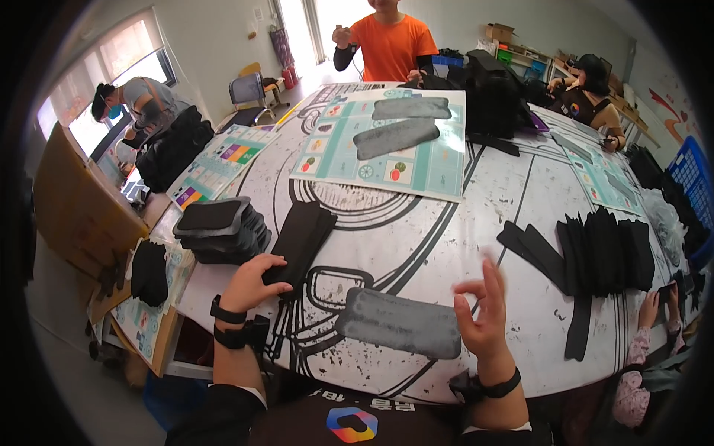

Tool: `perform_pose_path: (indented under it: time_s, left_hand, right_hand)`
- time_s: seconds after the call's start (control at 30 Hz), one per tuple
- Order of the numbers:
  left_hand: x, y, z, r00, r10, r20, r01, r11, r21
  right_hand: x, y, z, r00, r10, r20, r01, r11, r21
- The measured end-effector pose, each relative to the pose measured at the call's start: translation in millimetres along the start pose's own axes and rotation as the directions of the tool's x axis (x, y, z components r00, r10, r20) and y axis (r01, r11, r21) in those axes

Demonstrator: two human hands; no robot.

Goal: Sorting and aligning black fabric shoe components on a workstation table.

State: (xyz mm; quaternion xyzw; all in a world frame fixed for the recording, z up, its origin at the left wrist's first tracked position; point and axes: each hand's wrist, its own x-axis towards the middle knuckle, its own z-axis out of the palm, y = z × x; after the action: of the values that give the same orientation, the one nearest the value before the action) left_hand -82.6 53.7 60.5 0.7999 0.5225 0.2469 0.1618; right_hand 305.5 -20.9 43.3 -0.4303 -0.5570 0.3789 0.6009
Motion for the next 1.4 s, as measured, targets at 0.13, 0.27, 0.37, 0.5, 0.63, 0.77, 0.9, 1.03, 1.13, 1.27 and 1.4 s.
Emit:
perform_pose_path:
  time_s: [0.13, 0.27, 0.37, 0.5, 0.63, 0.77, 0.9, 1.03, 1.13, 1.27, 1.4]
  left_hand:
    - [-4, -1, -6, 0.998, -0.060, 0.035, 0.061, 0.997, -0.036]
    - [-2, 1, -13, 0.986, -0.147, 0.084, 0.154, 0.984, -0.087]
    - [-3, 0, -8, 0.997, -0.073, 0.028, 0.074, 0.997, -0.030]
    - [-8, 19, -5, 0.998, -0.043, 0.036, 0.038, 0.990, 0.135]
    - [-8, 24, -2, 0.997, -0.046, 0.069, 0.026, 0.965, 0.262]
    - [-5, 15, -8, 0.992, -0.101, 0.070, 0.085, 0.975, 0.205]
    - [0, 34, -28, 0.965, 0.059, -0.254, 0.032, 0.940, 0.341]
    - [-5, 73, -59, 0.889, 0.113, -0.444, 0.116, 0.882, 0.456]
    - [-12, 98, -70, 0.788, 0.134, -0.601, 0.096, 0.938, 0.334]
    - [-31, 134, -75, 0.790, 0.227, -0.570, -0.193, 0.974, 0.121]
    - [-27, 148, -56, 0.886, 0.405, -0.225, -0.446, 0.876, -0.182]
  right_hand:
    - [0, 8, 1, 0.723, -0.689, 0.045, 0.554, 0.540, -0.634]
    - [0, 2, -15, 0.871, -0.479, 0.109, 0.356, 0.768, 0.532]
    - [-6, -11, -23, 0.949, -0.307, 0.074, 0.146, 0.634, 0.759]
    - [-1, -10, -6, 0.809, -0.588, 0.003, 0.389, 0.532, -0.752]
    - [-4, -13, 1, 0.942, -0.311, -0.123, 0.188, 0.796, -0.576]
    - [4, -15, -3, 0.957, -0.287, -0.045, 0.167, 0.670, -0.723]
    - [8, -8, -1, 0.964, -0.261, -0.059, 0.148, 0.704, -0.695]
    - [9, -7, -2, 0.983, -0.171, -0.065, 0.087, 0.749, -0.657]
    - [8, -6, 0, 0.991, -0.112, -0.073, 0.053, 0.831, -0.554]
    - [6, -11, 4, 0.999, 0.041, -0.001, -0.038, 0.920, -0.389]
    - [-6, -5, 5, 0.916, 0.250, 0.315, -0.327, 0.919, 0.222]
